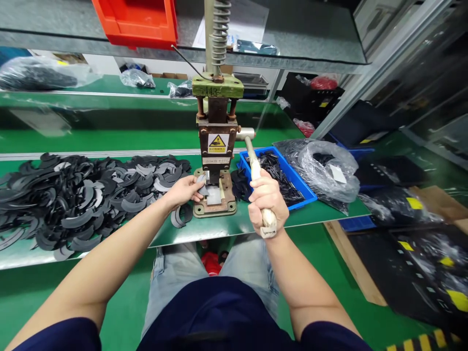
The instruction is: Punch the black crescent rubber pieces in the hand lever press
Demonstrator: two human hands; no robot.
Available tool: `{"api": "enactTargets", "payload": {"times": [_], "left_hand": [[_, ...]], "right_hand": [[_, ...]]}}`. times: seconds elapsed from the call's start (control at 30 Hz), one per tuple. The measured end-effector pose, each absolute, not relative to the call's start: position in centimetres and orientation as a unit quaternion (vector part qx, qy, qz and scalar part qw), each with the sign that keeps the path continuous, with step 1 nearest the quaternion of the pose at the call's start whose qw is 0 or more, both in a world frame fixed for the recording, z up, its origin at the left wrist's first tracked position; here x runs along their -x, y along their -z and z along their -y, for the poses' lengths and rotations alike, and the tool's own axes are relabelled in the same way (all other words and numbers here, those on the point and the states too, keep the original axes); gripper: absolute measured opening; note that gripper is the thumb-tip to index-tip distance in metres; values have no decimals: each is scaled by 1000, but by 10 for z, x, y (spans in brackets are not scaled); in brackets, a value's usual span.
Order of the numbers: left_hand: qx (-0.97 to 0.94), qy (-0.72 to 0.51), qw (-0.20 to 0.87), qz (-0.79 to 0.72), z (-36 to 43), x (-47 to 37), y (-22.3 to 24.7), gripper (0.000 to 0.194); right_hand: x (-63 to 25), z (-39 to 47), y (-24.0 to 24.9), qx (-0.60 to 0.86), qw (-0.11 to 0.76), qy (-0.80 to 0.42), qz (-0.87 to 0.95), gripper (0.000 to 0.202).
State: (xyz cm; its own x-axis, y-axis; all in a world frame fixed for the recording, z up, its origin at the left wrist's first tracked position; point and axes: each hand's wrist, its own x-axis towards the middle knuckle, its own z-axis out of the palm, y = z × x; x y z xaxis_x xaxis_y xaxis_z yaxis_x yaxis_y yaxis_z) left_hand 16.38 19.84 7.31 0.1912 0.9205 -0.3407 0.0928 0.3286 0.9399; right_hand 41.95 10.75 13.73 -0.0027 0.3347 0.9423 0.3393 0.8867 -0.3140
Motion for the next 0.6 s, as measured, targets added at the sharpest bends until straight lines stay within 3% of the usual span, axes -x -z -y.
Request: {"api": "enactTargets", "payload": {"times": [0.6], "left_hand": [[-538, -147, 569, -604, -231, -187, -90, 21]], "right_hand": [[-417, -110, -127, 249, 683, 6, 687, 11]]}}
